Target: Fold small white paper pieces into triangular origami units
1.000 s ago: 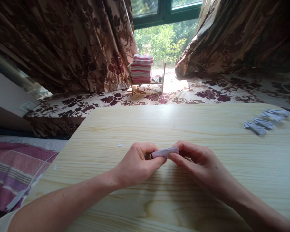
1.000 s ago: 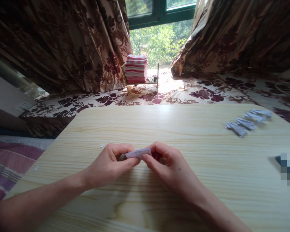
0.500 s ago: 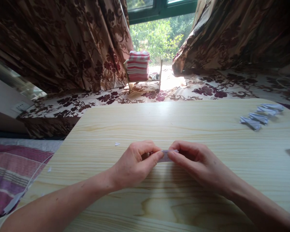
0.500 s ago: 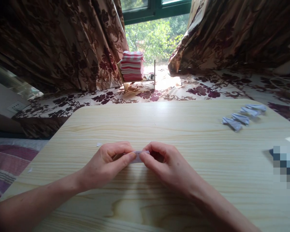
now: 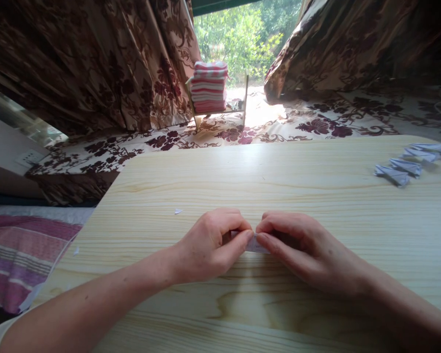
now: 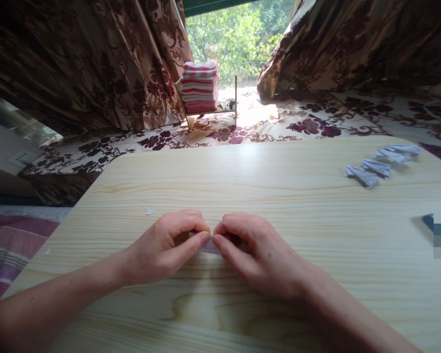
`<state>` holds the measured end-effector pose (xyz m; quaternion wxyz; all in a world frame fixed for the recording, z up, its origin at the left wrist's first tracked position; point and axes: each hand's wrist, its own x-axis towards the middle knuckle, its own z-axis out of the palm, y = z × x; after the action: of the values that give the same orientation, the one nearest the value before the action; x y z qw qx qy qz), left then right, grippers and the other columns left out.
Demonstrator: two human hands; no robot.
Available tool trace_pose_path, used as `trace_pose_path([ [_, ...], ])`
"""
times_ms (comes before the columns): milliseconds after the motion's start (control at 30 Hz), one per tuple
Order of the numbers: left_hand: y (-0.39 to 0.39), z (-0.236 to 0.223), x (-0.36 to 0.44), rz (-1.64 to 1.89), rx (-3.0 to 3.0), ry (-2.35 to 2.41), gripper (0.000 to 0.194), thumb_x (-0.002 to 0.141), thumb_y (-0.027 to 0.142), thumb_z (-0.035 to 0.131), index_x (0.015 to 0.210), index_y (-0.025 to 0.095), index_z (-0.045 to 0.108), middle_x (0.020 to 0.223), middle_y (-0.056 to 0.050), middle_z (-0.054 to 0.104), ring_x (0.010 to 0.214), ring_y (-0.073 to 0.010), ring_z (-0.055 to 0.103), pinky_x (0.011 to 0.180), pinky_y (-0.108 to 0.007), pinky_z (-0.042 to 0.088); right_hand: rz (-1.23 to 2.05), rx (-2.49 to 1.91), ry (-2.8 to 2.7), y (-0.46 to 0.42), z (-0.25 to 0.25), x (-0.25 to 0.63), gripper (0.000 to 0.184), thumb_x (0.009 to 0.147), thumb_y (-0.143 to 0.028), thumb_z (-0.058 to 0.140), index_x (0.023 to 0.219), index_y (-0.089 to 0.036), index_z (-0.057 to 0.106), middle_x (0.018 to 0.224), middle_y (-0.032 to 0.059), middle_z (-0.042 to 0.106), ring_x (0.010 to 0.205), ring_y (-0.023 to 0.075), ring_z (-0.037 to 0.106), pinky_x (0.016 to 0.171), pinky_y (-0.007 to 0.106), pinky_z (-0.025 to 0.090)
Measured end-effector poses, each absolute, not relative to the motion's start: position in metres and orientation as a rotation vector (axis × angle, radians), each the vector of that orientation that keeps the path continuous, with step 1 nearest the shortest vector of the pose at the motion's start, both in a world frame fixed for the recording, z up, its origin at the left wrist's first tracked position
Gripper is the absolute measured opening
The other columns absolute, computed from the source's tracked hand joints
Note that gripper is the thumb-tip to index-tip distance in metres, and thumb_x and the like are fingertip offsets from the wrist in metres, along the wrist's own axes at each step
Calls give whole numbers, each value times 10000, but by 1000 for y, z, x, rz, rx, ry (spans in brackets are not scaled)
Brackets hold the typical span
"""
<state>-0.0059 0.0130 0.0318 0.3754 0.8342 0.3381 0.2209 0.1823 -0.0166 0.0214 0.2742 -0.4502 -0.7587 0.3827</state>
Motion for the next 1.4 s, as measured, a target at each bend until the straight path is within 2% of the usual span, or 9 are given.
trace_pose_path([
  [133,13,32,-8,610,2103,860,242,838,153,530,611,120,609,600,-2,522,592,-91,468,567,-216,373,1051,-1196,-1988,-17,19,183,247,878,-233,465,659,-167,557,598,-8,512,560,103,451,509,227,355],
  [300,19,34,-13,528,1701,988,211,797,242,608,626,121,630,566,7,528,527,-82,431,468,-204,321,1160,-1235,-1897,-16,21,183,256,892,-277,472,670,-173,546,606,-6,519,564,105,439,496,226,348],
  [467,25,37,-19,435,1709,911,209,822,247,550,687,120,647,610,-2,536,577,-99,452,507,-218,342,1209,-1250,-1897,-16,22,185,290,904,-325,461,661,-179,525,596,-8,501,563,107,424,490,228,338],
  [667,23,38,-20,518,1925,922,223,828,196,537,630,127,610,592,15,510,553,-81,442,505,-206,333,1193,-1258,-1911,-16,23,184,287,900,-318,465,657,-177,523,587,-11,496,558,106,421,491,226,339],
  [867,22,37,-20,529,1917,857,173,849,184,483,783,117,629,687,-5,538,606,-96,466,540,-215,366,1203,-1278,-1874,-17,25,185,297,906,-336,451,653,-186,498,583,-20,473,547,104,413,481,222,329],
  [1033,17,35,-18,581,2065,850,183,842,190,502,679,139,566,625,15,477,600,-97,442,568,-224,371,1182,-1254,-1883,-18,24,182,295,905,-322,453,651,-181,504,576,-19,473,542,100,398,476,225,326],
  [1167,12,33,-14,587,2135,803,197,828,145,473,647,146,551,639,-3,503,618,-107,458,591,-235,388,1155,-1247,-1969,-19,24,180,253,883,-255,454,645,-181,497,572,-26,462,533,92,390,469,217,317],
  [1400,12,33,-11,629,2109,793,243,817,129,473,582,147,532,595,4,468,598,-106,450,596,-238,380,1087,-1176,-2051,-18,25,186,281,893,-233,421,626,-184,495,600,-16,480,561,103,446,514,226,355],
])
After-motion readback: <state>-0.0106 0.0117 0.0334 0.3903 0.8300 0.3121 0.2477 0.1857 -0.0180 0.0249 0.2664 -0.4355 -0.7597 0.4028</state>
